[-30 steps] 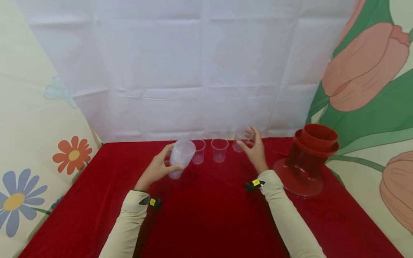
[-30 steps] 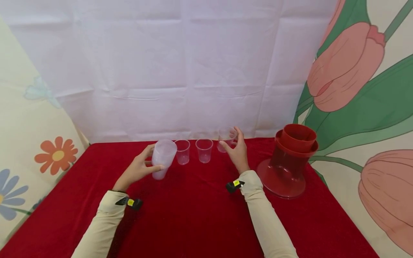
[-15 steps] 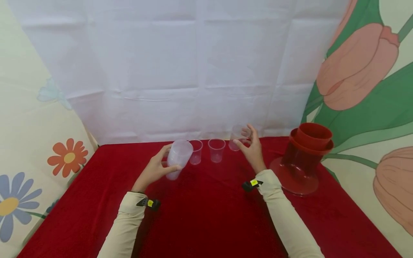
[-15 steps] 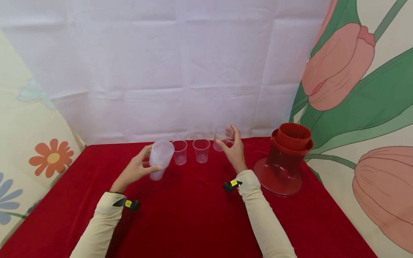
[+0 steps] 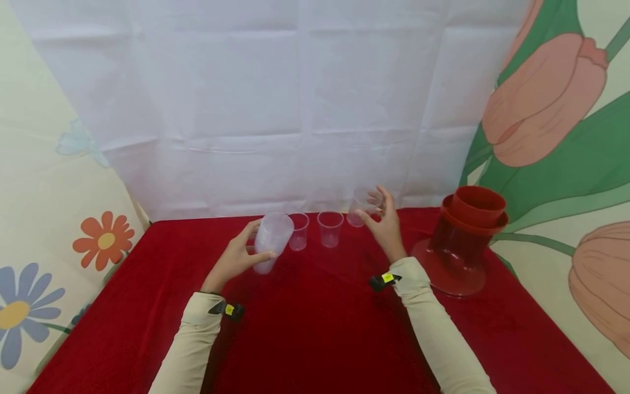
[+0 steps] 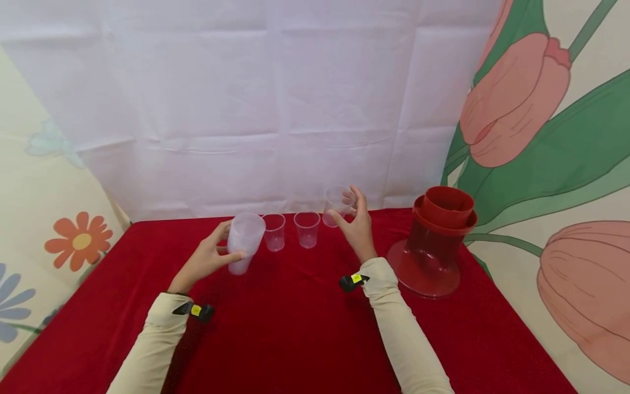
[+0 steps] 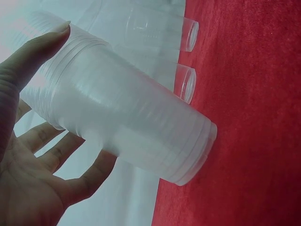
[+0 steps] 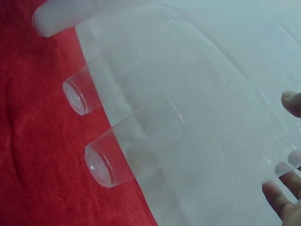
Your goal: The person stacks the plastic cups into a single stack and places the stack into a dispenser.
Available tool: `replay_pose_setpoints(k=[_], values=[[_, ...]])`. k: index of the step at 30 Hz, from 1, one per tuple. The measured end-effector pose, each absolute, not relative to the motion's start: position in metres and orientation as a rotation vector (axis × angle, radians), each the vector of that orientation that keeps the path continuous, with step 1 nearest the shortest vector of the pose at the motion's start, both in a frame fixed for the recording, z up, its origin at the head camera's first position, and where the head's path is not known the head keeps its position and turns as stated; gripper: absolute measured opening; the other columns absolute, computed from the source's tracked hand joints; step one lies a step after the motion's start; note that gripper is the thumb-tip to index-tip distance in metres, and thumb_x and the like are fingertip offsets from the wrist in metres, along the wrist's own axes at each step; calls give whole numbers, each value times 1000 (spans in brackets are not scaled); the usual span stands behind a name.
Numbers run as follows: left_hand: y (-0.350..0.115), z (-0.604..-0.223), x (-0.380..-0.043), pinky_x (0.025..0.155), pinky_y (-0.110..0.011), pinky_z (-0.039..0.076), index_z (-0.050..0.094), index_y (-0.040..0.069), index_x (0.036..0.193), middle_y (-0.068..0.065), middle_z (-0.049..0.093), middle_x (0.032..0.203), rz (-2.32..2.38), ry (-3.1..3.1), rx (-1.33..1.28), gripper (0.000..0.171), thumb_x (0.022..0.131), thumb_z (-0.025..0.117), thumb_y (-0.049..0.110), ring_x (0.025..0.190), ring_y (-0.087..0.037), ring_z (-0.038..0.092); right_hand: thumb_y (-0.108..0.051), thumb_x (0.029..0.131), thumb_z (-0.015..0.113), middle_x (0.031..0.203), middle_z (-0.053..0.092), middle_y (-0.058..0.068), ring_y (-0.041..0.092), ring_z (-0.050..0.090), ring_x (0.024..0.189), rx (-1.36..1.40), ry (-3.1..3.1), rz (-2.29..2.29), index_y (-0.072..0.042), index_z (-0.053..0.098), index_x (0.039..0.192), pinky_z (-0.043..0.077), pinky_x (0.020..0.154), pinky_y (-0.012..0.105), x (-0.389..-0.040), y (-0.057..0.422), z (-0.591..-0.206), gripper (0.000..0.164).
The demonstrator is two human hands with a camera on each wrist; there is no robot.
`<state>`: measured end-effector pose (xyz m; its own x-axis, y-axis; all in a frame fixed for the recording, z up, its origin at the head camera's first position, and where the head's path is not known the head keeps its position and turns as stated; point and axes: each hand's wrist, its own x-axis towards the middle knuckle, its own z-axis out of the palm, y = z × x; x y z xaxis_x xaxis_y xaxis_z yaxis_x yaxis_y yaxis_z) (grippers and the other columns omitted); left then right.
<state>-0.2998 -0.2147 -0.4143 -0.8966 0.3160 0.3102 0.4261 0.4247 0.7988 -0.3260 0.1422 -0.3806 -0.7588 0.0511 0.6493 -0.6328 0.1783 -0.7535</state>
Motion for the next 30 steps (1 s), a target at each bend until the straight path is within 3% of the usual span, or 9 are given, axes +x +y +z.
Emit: replay_pose_setpoints(k=[8, 18, 30], values=[[-217, -418, -299, 86, -51, 57, 39, 24, 148, -8, 52, 136, -1476, -2548, -688, 83, 80, 86, 28, 119, -33, 52, 8, 86, 73, 137, 48, 37, 52, 48, 124, 564, -1925, 1627, 12, 32, 146, 44, 98, 43, -322, 138, -377, 73], [-215, -418, -301, 87, -53, 55, 40, 23, 148, -8, 53, 135, -1469, -2524, -720, 82, 80, 85, 27, 119, -32, 53, 8, 85, 73, 137, 47, 38, 52, 47, 124, 607, -1898, 1638, 14, 31, 145, 41, 99, 60, -321, 132, -371, 73], [-215, -417, -301, 87, -52, 56, 40, 24, 149, -8, 53, 135, -1455, -2540, -696, 83, 80, 86, 30, 119, -33, 53, 8, 87, 71, 138, 45, 40, 53, 46, 125, 621, -1885, 1660, 10, 31, 148, 40, 100, 59, -321, 131, -369, 73]])
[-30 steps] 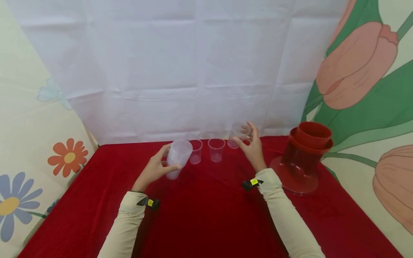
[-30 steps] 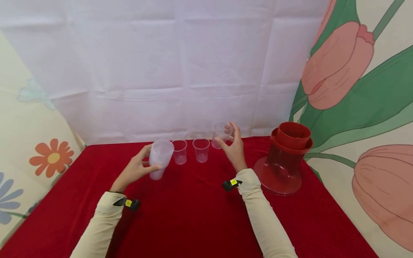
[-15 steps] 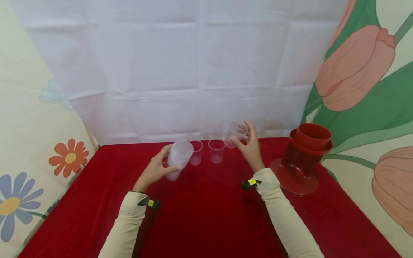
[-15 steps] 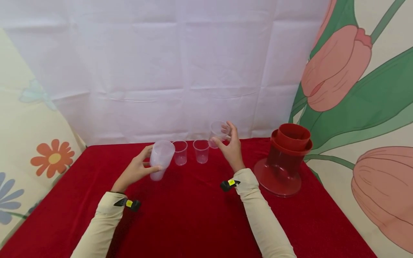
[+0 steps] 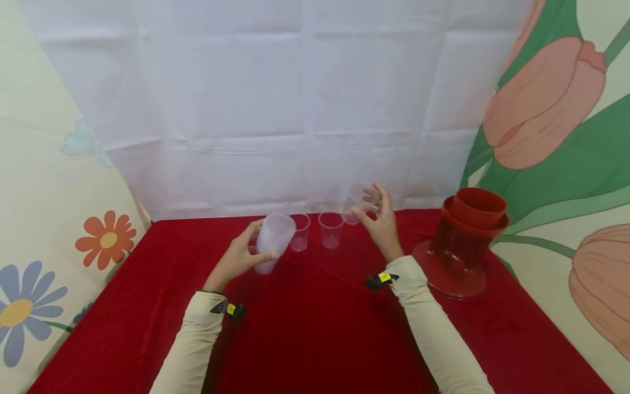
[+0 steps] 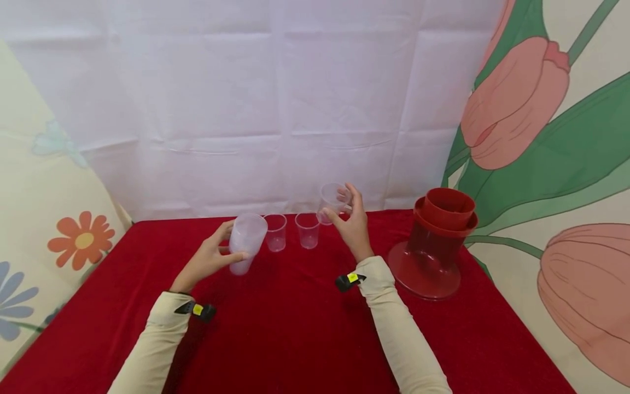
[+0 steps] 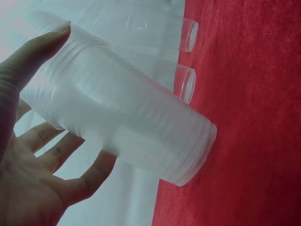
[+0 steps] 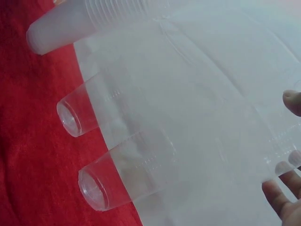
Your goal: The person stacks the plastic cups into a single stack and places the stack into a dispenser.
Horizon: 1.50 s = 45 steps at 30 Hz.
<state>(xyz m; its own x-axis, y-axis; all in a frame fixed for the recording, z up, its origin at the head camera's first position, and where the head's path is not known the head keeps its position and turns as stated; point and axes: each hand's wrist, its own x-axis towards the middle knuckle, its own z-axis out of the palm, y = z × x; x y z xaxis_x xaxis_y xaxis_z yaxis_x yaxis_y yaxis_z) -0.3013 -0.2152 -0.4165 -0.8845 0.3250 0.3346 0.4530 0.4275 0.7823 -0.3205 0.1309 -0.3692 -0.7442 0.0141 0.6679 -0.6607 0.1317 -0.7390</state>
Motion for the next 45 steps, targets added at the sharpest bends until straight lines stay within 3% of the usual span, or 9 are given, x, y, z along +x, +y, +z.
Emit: replay_pose_setpoints(k=[8, 11, 22, 35, 45], values=[[-216, -417, -300, 88, -54, 55, 40, 22, 149, -8, 53, 135, -1464, -2531, -704, 82, 80, 85, 28, 119, -33, 53, 8, 86, 72, 139, 47, 37, 50, 47, 125, 607, -1887, 1671, 10, 31, 148, 45, 97, 35, -320, 129, -365, 74], [-216, -417, -300, 88, -53, 55, 40, 22, 148, -8, 53, 136, -1463, -2527, -709, 82, 80, 85, 28, 119, -32, 53, 9, 86, 71, 139, 46, 38, 51, 47, 124, 616, -1880, 1672, 10, 30, 148, 45, 95, 31, -319, 129, -365, 74], [-214, -415, -300, 88, -51, 56, 40, 21, 148, -8, 54, 136, -1443, -2526, -716, 82, 80, 85, 29, 119, -32, 54, 7, 88, 71, 141, 46, 34, 49, 47, 126, 625, -1886, 1691, 9, 29, 149, 46, 97, 34, -317, 129, -362, 74], [-214, -413, -299, 87, -52, 56, 40, 21, 148, -9, 53, 136, -1441, -2539, -700, 83, 79, 86, 29, 120, -33, 53, 11, 87, 69, 140, 47, 33, 51, 46, 125, 647, -1839, 1729, 10, 30, 148, 47, 94, 25, -317, 125, -359, 73], [-214, -416, -299, 87, -51, 56, 40, 22, 148, -8, 53, 135, -1439, -2547, -688, 83, 80, 86, 31, 120, -32, 53, 13, 86, 67, 140, 47, 33, 53, 45, 126, 660, -1814, 1763, 12, 28, 147, 47, 95, 31, -313, 123, -357, 73]])
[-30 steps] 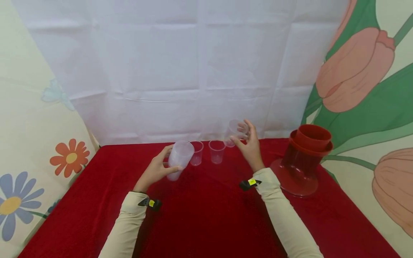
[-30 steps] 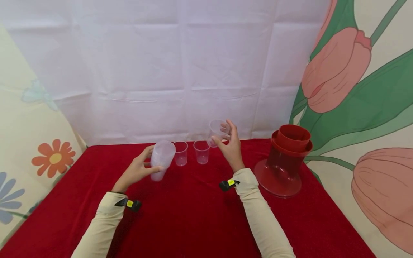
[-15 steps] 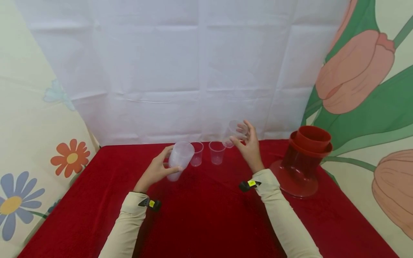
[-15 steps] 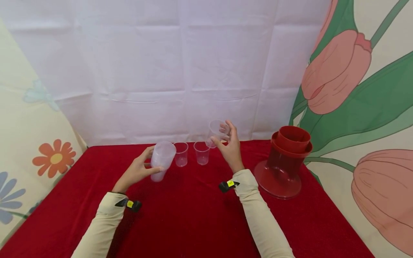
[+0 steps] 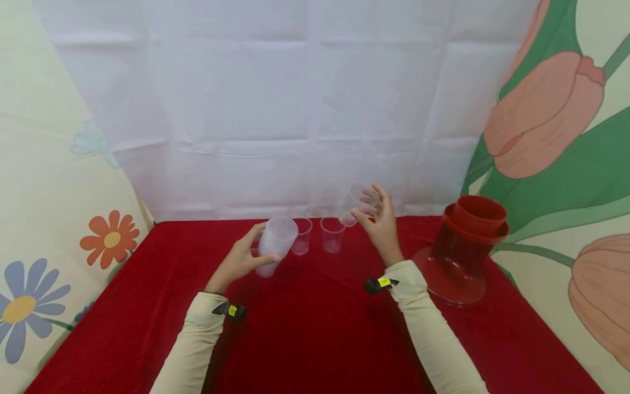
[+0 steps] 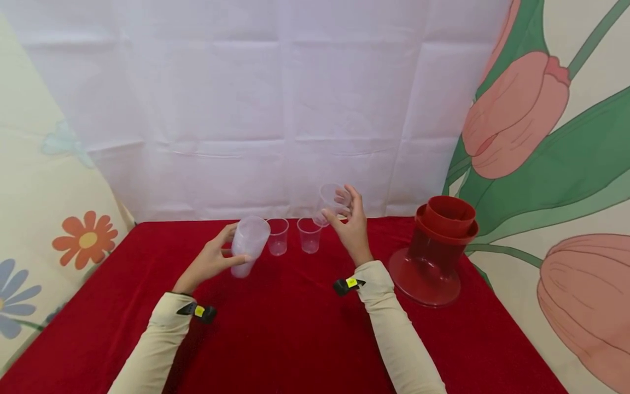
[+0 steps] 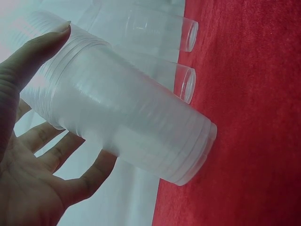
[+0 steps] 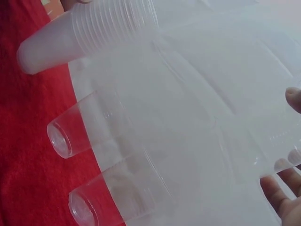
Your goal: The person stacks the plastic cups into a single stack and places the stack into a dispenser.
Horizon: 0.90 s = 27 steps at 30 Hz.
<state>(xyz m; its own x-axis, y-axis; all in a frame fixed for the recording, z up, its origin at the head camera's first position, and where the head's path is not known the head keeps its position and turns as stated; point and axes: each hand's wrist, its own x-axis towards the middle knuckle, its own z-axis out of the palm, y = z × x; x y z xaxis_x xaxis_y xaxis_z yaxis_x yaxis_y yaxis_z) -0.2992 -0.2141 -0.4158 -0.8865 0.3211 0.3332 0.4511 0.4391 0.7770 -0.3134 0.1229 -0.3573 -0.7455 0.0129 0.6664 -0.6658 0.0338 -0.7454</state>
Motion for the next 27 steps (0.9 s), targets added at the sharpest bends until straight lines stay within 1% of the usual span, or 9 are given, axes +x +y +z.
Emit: replay_pose_setpoints(k=[4, 8, 9, 11, 15, 17, 19, 24, 27], values=[[-214, -417, -299, 88, -51, 56, 40, 22, 148, -8, 53, 135, -1441, -2557, -678, 84, 79, 86, 31, 120, -32, 53, 13, 86, 67, 140, 48, 31, 52, 45, 125, 652, -1816, 1766, 10, 29, 148, 47, 96, 35, -312, 122, -358, 72], [-214, -417, -299, 88, -51, 56, 40, 22, 148, -8, 53, 135, -1444, -2563, -672, 84, 79, 86, 31, 120, -32, 53, 14, 86, 67, 139, 47, 34, 51, 46, 123, 659, -1809, 1758, 13, 29, 146, 46, 98, 48, -311, 119, -357, 72], [-214, -417, -299, 88, -51, 56, 40, 22, 149, -8, 53, 135, -1445, -2562, -672, 83, 80, 86, 30, 120, -32, 53, 14, 86, 67, 139, 47, 34, 50, 47, 123, 659, -1808, 1758, 13, 29, 146, 46, 98, 50, -311, 118, -357, 71], [-214, -417, -299, 88, -51, 56, 39, 22, 149, -8, 53, 135, -1446, -2562, -673, 83, 80, 86, 30, 120, -32, 53, 15, 86, 67, 139, 47, 34, 50, 47, 123, 663, -1801, 1766, 15, 28, 146, 46, 98, 50, -310, 117, -356, 71], [-214, -417, -299, 88, -52, 56, 39, 21, 149, -9, 52, 135, -1451, -2559, -676, 84, 80, 86, 29, 121, -33, 53, 16, 86, 66, 140, 47, 33, 53, 44, 124, 671, -1793, 1788, 13, 28, 146, 47, 97, 41, -309, 114, -354, 72], [-214, -417, -299, 88, -52, 56, 39, 20, 149, -9, 52, 136, -1453, -2559, -679, 84, 80, 86, 29, 121, -33, 53, 16, 86, 65, 140, 46, 33, 54, 43, 125, 680, -1787, 1798, 12, 28, 147, 46, 97, 41, -308, 113, -353, 72], [-214, -417, -299, 88, -52, 56, 39, 21, 149, -9, 52, 136, -1455, -2559, -679, 84, 80, 86, 29, 120, -33, 53, 16, 86, 65, 141, 46, 32, 54, 43, 126, 689, -1785, 1801, 11, 28, 147, 46, 98, 43, -308, 112, -352, 72], [-214, -416, -300, 88, -51, 56, 39, 21, 149, -9, 53, 136, -1446, -2556, -683, 84, 80, 86, 29, 120, -32, 54, 16, 86, 66, 140, 46, 34, 53, 44, 126, 701, -1773, 1811, 10, 28, 147, 42, 99, 56, -308, 110, -351, 72], [-214, -416, -300, 88, -51, 56, 39, 20, 149, -11, 53, 136, -1443, -2550, -695, 84, 80, 86, 29, 119, -33, 54, 16, 85, 66, 140, 46, 34, 53, 44, 125, 700, -1773, 1813, 11, 28, 147, 41, 99, 59, -308, 108, -350, 72]])
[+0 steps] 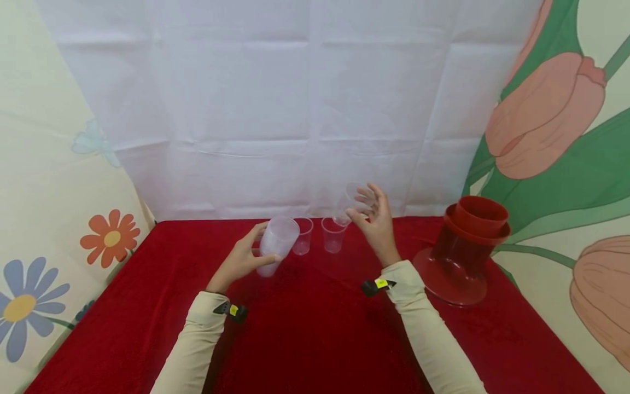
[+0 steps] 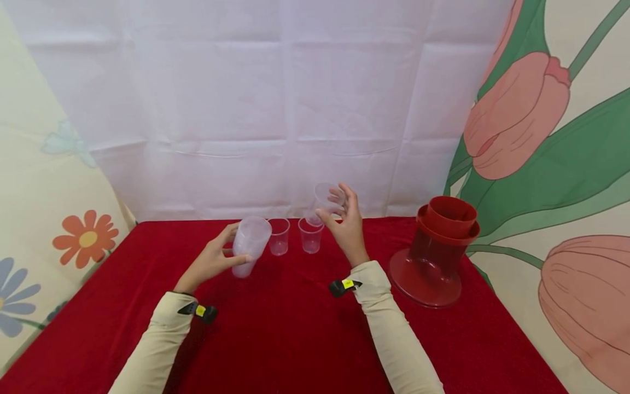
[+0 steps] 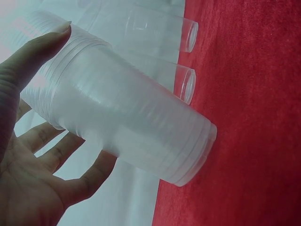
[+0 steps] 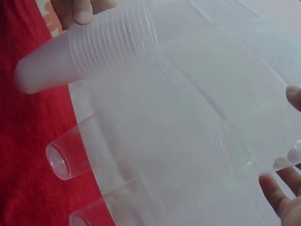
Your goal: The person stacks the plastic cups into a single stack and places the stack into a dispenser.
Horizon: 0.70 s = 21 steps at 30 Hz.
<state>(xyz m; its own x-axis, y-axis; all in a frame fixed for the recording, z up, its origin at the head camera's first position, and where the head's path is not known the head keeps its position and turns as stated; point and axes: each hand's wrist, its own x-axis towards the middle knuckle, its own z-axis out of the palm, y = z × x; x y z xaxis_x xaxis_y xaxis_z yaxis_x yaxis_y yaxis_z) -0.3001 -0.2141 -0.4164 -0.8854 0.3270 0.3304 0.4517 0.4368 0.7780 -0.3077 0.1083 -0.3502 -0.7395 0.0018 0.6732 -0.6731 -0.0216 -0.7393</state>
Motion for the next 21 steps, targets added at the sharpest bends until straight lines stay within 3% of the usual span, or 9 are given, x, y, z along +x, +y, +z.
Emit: replay_pose_setpoints(k=[3, 10, 17, 21], values=[[-214, -417, -300, 88, -52, 56, 39, 20, 149, -12, 53, 137, -1446, -2549, -700, 83, 80, 86, 26, 120, -34, 54, 16, 85, 66, 140, 47, 33, 51, 45, 124, 695, -1780, 1811, 13, 27, 147, 43, 99, 54, -307, 107, -349, 72], [-212, -417, -300, 90, -55, 54, 36, 14, 151, -18, 51, 139, -1438, -2546, -702, 85, 81, 84, 16, 121, -38, 53, 17, 85, 65, 140, 44, 36, 21, 54, 119, 704, -1787, 1811, 10, 29, 147, 47, 96, 35, -305, 105, -349, 72], [-204, -393, -281, 90, -55, 54, 36, 6, 150, -23, 50, 138, -1420, -2577, -686, 82, 82, 82, 11, 121, -41, 53, 20, 84, 64, 141, 47, 30, 45, 49, 125, 714, -1753, 1831, 6, 29, 149, 48, 94, 29, -324, 107, -365, 75], [-204, -386, -275, 90, -56, 54, 37, 4, 149, -23, 50, 137, -1424, -2573, -692, 80, 83, 81, 11, 120, -42, 53, 15, 85, 67, 141, 50, 24, 43, 50, 125, 751, -1745, 1815, 2, 31, 149, 48, 95, 28, -326, 106, -368, 74]])
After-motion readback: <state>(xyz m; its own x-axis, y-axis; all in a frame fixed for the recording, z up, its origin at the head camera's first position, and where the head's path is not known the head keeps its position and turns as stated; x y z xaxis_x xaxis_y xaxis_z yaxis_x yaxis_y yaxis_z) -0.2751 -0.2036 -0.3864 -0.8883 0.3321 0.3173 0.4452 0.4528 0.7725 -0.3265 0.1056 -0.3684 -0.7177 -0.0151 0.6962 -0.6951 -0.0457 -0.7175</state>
